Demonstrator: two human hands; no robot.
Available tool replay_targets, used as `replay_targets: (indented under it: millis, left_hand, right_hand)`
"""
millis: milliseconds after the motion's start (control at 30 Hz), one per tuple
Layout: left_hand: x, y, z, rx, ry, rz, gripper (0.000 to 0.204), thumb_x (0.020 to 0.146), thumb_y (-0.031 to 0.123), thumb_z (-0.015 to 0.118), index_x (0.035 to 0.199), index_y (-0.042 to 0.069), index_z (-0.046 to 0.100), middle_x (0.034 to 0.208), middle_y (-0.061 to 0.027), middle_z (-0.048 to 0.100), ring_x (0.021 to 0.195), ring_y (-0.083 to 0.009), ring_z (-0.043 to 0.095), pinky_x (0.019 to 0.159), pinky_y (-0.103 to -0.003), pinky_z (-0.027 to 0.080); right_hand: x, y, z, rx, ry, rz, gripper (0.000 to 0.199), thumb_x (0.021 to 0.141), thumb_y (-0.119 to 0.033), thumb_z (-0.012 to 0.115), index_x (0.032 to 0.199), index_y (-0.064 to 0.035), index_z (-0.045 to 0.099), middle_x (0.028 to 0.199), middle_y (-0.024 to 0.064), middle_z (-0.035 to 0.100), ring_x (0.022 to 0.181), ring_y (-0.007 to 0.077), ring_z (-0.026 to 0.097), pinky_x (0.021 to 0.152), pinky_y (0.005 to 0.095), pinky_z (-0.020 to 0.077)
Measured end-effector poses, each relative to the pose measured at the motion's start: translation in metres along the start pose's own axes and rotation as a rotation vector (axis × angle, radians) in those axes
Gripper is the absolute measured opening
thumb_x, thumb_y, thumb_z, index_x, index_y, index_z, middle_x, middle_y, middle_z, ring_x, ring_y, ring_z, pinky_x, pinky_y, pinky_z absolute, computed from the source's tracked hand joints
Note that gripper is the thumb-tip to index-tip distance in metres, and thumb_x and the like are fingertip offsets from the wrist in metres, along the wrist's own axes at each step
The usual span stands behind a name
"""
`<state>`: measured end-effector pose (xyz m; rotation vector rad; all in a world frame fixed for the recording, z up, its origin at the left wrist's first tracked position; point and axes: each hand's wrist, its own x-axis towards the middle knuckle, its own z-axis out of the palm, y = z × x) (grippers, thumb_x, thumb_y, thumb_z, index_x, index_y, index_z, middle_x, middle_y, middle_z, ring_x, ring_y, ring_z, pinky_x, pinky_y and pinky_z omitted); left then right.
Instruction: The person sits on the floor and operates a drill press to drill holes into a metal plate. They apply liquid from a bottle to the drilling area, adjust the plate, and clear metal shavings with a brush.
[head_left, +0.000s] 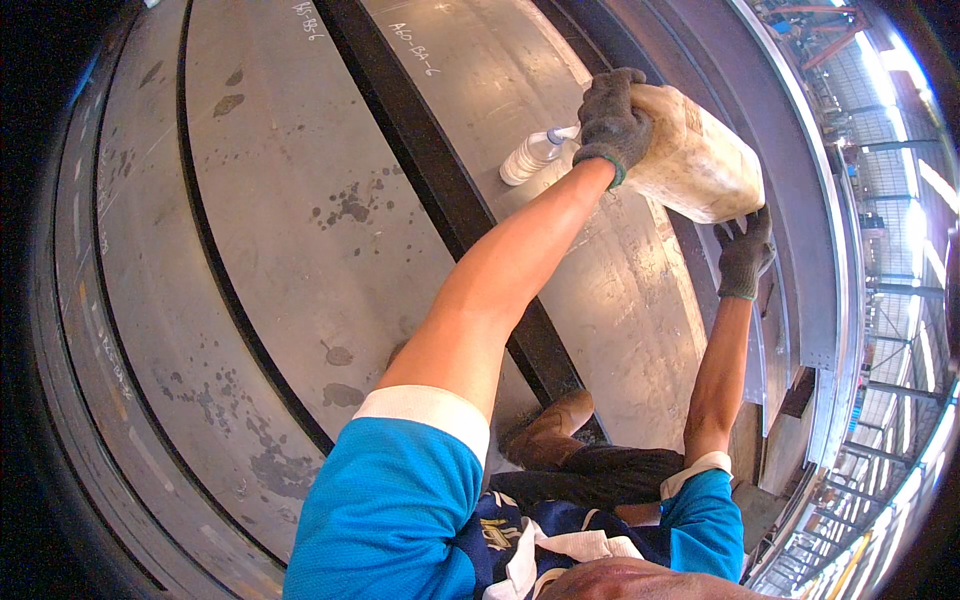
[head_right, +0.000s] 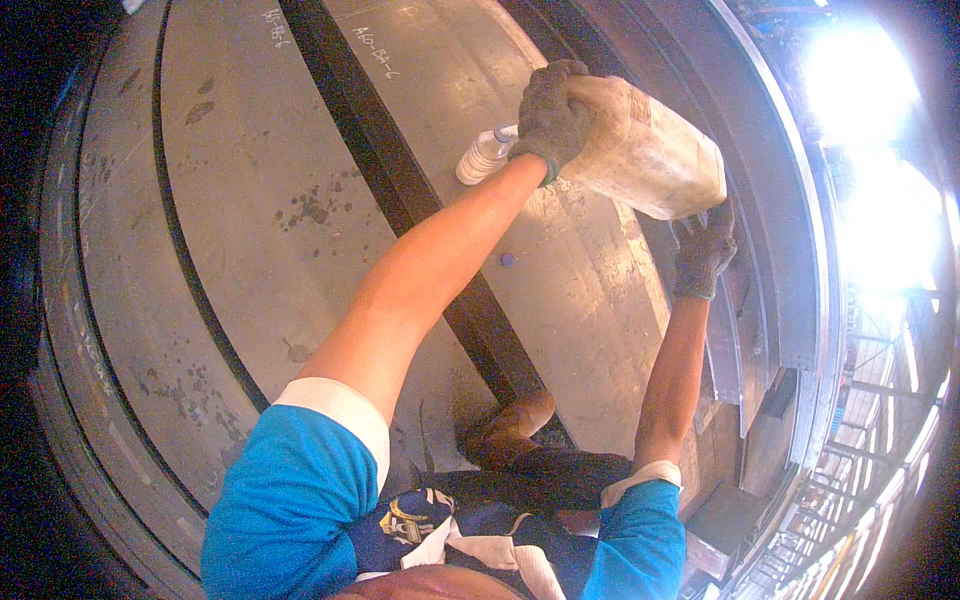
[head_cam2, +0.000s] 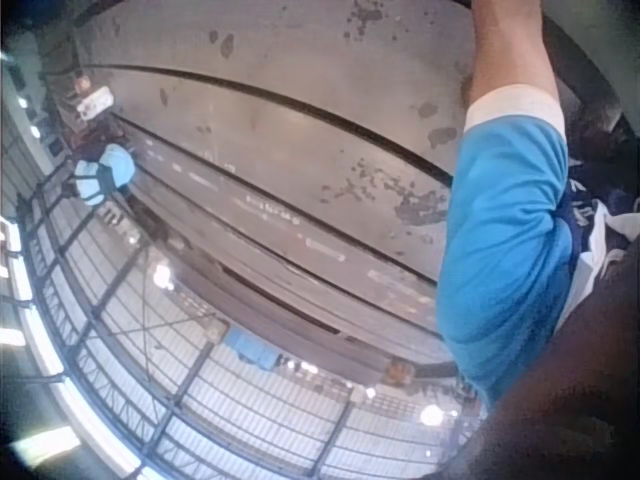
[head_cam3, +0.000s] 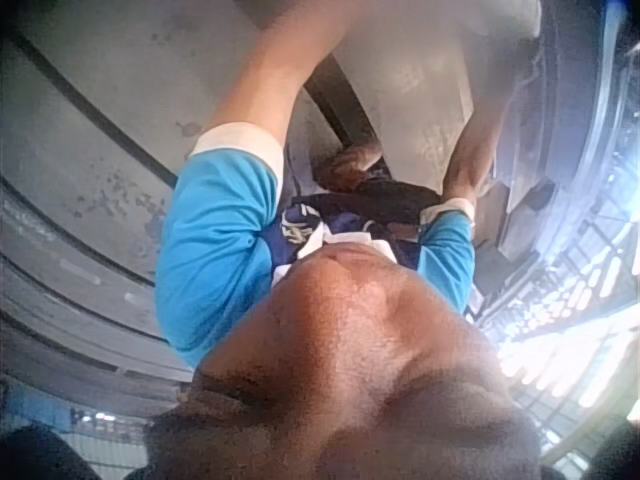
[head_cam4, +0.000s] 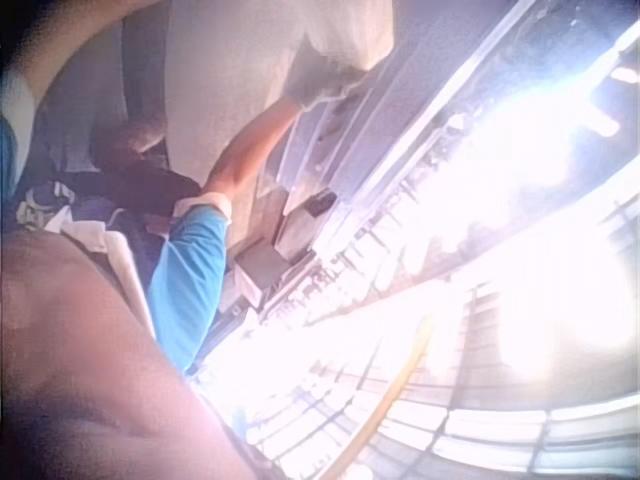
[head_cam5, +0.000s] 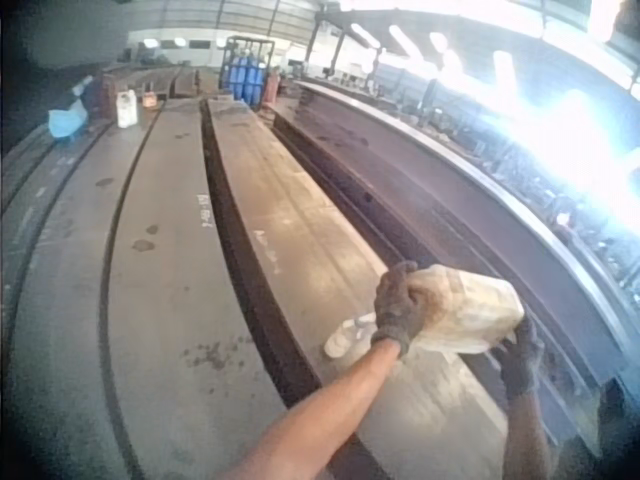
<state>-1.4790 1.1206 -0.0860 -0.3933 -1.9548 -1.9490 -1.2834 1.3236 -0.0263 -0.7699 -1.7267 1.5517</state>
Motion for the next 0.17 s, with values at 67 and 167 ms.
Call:
replay_targets:
  millis: [67,167]
  left_hand:
    - [0.0017,-0.0028,-0.002,0.005,-0.002,0.013,0.047,0.078,0.007,0.068,0.124,0.017,0.062,0.126,-0.0171,0.061,0.121,-0.0418,0.057,0.104,-0.052,0.048]
    - [0.0013,0.0006,-0.0019,-0.002,-0.027,-0.028,0.049,0.077,0.008,0.07,0.125,0.017,0.061,0.127,-0.0173,0.061,0.122,-0.0416,0.057,0.106,-0.052,0.047]
  right_hand:
    - [-0.0005,-0.0008,0.0023,0.006,-0.005,0.009,0.058,0.103,-0.046,0.051,0.153,-0.0156,0.048,0.153,0.0102,0.053,0.129,0.0381,0.059,0.095,0.052,0.0544]
    - [0.0034,-0.0011,0.0014,-0.008,0.027,0.037,0.062,0.102,-0.051,0.053,0.154,-0.0179,0.047,0.155,0.0102,0.052,0.133,0.037,0.057,0.097,0.054,0.0537]
